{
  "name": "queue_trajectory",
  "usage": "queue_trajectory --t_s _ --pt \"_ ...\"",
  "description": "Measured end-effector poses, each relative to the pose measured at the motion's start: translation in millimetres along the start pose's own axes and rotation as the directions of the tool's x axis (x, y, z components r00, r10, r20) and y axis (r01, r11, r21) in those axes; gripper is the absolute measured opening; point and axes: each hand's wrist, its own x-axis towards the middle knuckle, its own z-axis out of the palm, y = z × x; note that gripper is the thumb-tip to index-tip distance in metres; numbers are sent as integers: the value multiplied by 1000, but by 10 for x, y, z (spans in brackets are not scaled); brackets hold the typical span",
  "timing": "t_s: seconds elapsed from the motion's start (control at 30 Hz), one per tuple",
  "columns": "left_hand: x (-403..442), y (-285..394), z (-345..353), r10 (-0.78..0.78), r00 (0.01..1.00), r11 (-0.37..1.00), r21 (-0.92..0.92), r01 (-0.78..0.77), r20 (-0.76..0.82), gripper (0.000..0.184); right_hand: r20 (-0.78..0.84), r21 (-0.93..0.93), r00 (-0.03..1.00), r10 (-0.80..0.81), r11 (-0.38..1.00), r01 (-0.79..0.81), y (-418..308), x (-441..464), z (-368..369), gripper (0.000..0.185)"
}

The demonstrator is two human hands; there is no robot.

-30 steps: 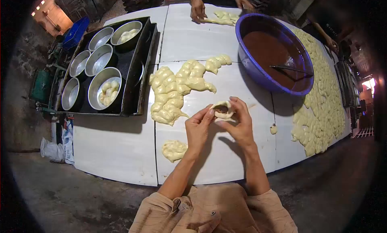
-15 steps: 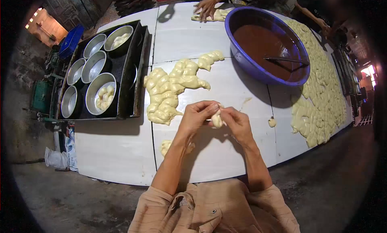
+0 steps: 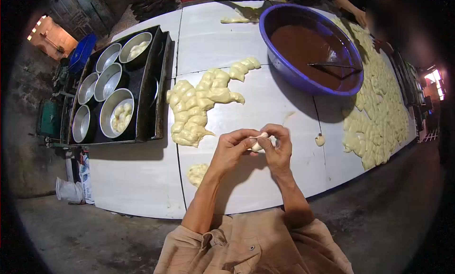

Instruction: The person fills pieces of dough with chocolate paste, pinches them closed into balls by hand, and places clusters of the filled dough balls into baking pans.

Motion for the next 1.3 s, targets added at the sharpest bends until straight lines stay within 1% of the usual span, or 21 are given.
queue_trajectory --t_s 0.03,0.17,0.2,0.33,0.43,0.47,0.57,0.63,0.7,0.73,0.77,0.83,0.87,0.9,0.97,1.03,1.07,1.13,1.17,1.2,1.3 --pt "-9 -40 1 10 1000 1000 -10 -10 11 27 50 -99 998 -40 994 45 66 -23 -39 17" --pt "-72 -88 128 27 999 1000 3 -27 41 30 -92 -235 972 -215 954 189 161 -11 -79 20" --pt "-90 26 214 116 992 986 114 -122 56 30 -122 -212 978 -166 968 138 97 25 -60 23" --pt "-41 -33 159 46 996 989 147 -34 -76 26 -66 -68 992 107 991 -111 -10 41 -32 30" --pt "-58 -63 147 -34 984 999 10 36 -176 27 63 -246 891 450 872 -423 10 53 -136 36" --pt "-54 -126 95 -63 978 998 -11 62 -200 28 140 -311 885 443 869 -385 78 20 -204 39" --pt "-96 -229 28 -65 969 982 155 104 -240 32 154 -327 901 405 882 -340 -178 -36 -213 32" --pt "-129 -209 39 -79 973 976 180 119 -216 38 276 -398 934 229 911 -106 -247 -90 -256 30" --pt "-127 -276 -24 -125 975 974 167 156 -184 40 428 -426 904 15 885 187 -273 -142 -266 34" --pt "-151 -269 -18 -175 973 981 60 185 -151 44 418 -416 909 7 890 184 -162 -211 -307 37" --pt "-206 -234 -21 -168 959 980 68 188 -228 45 378 -380 901 211 923 -57 -134 -255 -339 33" --pt "-315 -115 -16 -144 912 978 84 190 -383 49 296 -354 883 363 901 -252 -94 -280 -344 31" --pt "-400 -7 -184 -111 932 948 244 203 -345 59 316 -342 818 481 862 -374 -143 -240 -359 34" --pt "-462 -53 -379 23 924 945 310 105 -382 54 322 -534 857 401 825 -186 -98 -249 -368 34" --pt "-680 125 -616 182 881 814 570 113 -436 45 385 -803 893 231 562 201 -9 -298 -346 35" --pt "-886 201 -733 288 841 707 694 136 -459 38 316 -759 927 202 639 119 -56 -338 -261 31" --pt "-980 255 -756 263 870 698 705 127 -418 35 303 -730 935 186 676 102 -90 -355 -206 29" --pt "-1053 111 -899 375 910 418 908 7 -180 33 297 -651 938 180 757 60 -194 -425 -36 24" --pt "-1076 26 -968 396 917 256 964 -64 -45 33 392 -658 906 160 737 155 -243 -460 45 23" --pt "-1095 -42 -977 362 931 281 957 -64 -44 32 459 -627 868 188 761 166 -233 -527 121 23" --pt "-1117 -63 -1044 375 927 119 990 -80 29 34 553 -588 805 216 785 193 -129 -674 367 28"
